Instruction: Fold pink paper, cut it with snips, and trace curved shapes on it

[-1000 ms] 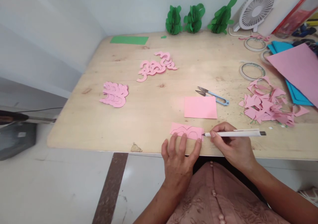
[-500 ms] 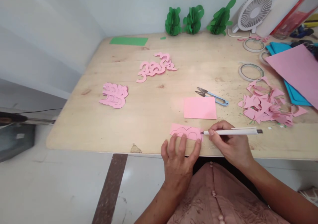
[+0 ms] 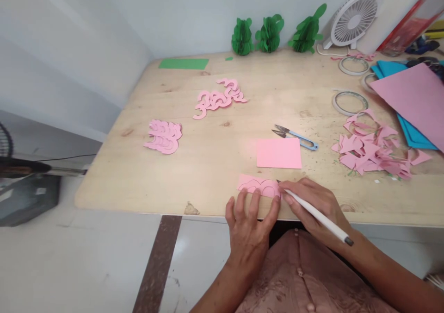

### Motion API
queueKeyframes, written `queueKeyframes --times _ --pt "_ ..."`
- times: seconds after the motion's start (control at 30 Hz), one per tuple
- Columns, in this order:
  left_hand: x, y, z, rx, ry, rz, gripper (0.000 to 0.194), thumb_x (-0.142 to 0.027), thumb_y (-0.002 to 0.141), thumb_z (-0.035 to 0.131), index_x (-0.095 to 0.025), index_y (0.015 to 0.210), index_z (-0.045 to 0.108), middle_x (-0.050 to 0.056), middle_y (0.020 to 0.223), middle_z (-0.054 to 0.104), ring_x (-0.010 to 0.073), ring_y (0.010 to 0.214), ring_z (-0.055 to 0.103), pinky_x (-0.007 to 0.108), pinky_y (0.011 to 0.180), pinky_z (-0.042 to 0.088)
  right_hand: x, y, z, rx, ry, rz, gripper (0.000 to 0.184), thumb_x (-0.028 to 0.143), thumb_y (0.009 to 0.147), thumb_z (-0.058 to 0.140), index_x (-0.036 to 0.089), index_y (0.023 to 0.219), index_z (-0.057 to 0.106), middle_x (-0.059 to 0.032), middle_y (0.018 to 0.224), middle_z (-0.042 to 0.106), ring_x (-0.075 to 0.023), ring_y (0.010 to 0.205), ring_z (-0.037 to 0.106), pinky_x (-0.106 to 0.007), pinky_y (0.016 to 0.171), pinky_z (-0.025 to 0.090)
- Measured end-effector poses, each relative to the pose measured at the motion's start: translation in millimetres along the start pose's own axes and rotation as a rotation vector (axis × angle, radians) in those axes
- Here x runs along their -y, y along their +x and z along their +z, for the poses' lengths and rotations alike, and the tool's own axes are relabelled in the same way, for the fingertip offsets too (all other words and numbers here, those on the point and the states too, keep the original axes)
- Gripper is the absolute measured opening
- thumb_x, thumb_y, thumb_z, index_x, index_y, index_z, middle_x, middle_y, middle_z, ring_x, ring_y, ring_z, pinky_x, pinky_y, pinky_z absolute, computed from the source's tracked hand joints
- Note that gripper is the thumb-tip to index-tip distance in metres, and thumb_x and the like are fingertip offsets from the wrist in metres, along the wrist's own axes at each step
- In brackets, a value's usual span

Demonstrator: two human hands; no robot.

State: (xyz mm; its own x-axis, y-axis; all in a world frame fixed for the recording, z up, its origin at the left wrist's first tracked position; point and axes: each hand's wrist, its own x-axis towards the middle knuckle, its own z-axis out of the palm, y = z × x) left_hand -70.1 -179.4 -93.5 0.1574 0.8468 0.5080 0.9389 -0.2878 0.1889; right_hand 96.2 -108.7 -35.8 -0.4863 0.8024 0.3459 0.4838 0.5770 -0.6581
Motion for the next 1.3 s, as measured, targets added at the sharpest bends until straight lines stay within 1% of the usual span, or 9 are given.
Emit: queueKeyframes --times 0.23,0.33,0.47,0.57,0.7,0.83,0.93,1.07,1.3 --pt "-1.6 3.2 -3.6 0.046 0.042 0.011 0.044 -0.018 0.082 0.057 -0.031 0.124 0.060 0.005 0.141 0.049 0.0369 0.130 0.037 0.057 0.103 0.026 2.0 3.5 1.3 -0.030 -0.063 -0.081 0.031 0.009 0.089 0.050 0.018 0.117 0.059 -0.0056 0.080 0.070 -0.0177 0.068 0.061 -0.032 0.060 0.050" --pt "-2.2 3.8 -4.4 0.062 0.052 0.008 0.044 -0.019 0.082 0.057 -0.031 0.124 0.059 0.004 0.141 0.050 0.0375 0.129 0.037 0.058 0.102 0.027 1.7 3.1 0.8 -0.024 -0.043 -0.068 0.030 0.010 0.089 0.050 0.018 0.116 0.059 -0.0055 0.083 0.070 -0.0176 0.069 0.061 -0.032 0.061 0.050" --pt "-2.9 4.4 -5.0 0.054 0.047 0.006 0.044 -0.018 0.082 0.057 -0.031 0.123 0.060 0.005 0.138 0.053 0.0384 0.127 0.039 0.059 0.101 0.028 -0.3 2.0 -1.1 -0.051 0.095 0.080 0.022 0.016 0.090 0.052 0.021 0.108 0.063 -0.0051 0.095 0.072 -0.0173 0.081 0.065 -0.032 0.073 0.052" --pt "-3.7 5.4 -6.3 0.059 0.047 0.004 0.045 -0.017 0.081 0.058 -0.031 0.124 0.060 0.004 0.137 0.054 0.0382 0.127 0.039 0.059 0.101 0.029 -0.6 3.7 -1.6 -0.096 0.158 0.199 0.016 0.020 0.090 0.054 0.022 0.101 0.065 -0.0035 0.095 0.072 -0.0168 0.089 0.066 -0.030 0.079 0.052" --pt "-4.4 6.2 -7.3 0.085 0.040 -0.011 0.046 -0.016 0.081 0.059 -0.031 0.124 0.059 0.004 0.137 0.054 0.0382 0.129 0.037 0.059 0.101 0.029 0.1 7.3 0.8 -0.089 0.155 0.247 0.013 0.022 0.090 0.054 0.022 0.099 0.065 -0.0032 0.096 0.072 -0.0161 0.091 0.066 -0.028 0.080 0.051" --pt "-3.7 5.8 -6.0 0.061 0.039 -0.008 0.043 -0.018 0.081 0.059 -0.031 0.123 0.060 0.004 0.138 0.053 0.0376 0.130 0.036 0.059 0.102 0.028 -0.8 9.3 3.4 -0.006 0.124 0.148 0.018 0.020 0.091 0.053 0.023 0.107 0.062 -0.0030 0.102 0.071 -0.0164 0.094 0.065 -0.030 0.083 0.050" --pt "-3.3 5.8 -6.0 0.074 0.045 -0.013 0.041 -0.021 0.082 0.060 -0.031 0.122 0.060 0.004 0.140 0.051 0.0364 0.131 0.035 0.058 0.103 0.026 -0.9 10.5 4.5 0.034 0.070 0.051 0.024 0.017 0.091 0.051 0.023 0.113 0.060 -0.0031 0.097 0.071 -0.0163 0.085 0.065 -0.031 0.076 0.049" --pt "-4.0 7.4 -8.1 0.094 0.041 -0.017 0.043 -0.019 0.082 0.058 -0.032 0.123 0.059 0.003 0.143 0.048 0.0365 0.131 0.034 0.058 0.103 0.026 1.1 11.6 5.6 0.015 0.018 -0.027 0.024 0.014 0.091 0.049 0.020 0.112 0.060 -0.0038 0.091 0.071 -0.0161 0.074 0.063 -0.031 0.069 0.049" --pt "-7.5 9.6 -8.3 0.108 0.050 -0.042 0.048 -0.016 0.082 0.056 -0.031 0.127 0.057 0.003 0.143 0.047 0.0369 0.129 0.036 0.059 0.102 0.026 -1.1 8.6 7.3 0.009 -0.006 -0.031 0.022 0.014 0.090 0.050 0.020 0.109 0.060 -0.0056 0.091 0.070 -0.0175 0.074 0.062 -0.033 0.068 0.049"
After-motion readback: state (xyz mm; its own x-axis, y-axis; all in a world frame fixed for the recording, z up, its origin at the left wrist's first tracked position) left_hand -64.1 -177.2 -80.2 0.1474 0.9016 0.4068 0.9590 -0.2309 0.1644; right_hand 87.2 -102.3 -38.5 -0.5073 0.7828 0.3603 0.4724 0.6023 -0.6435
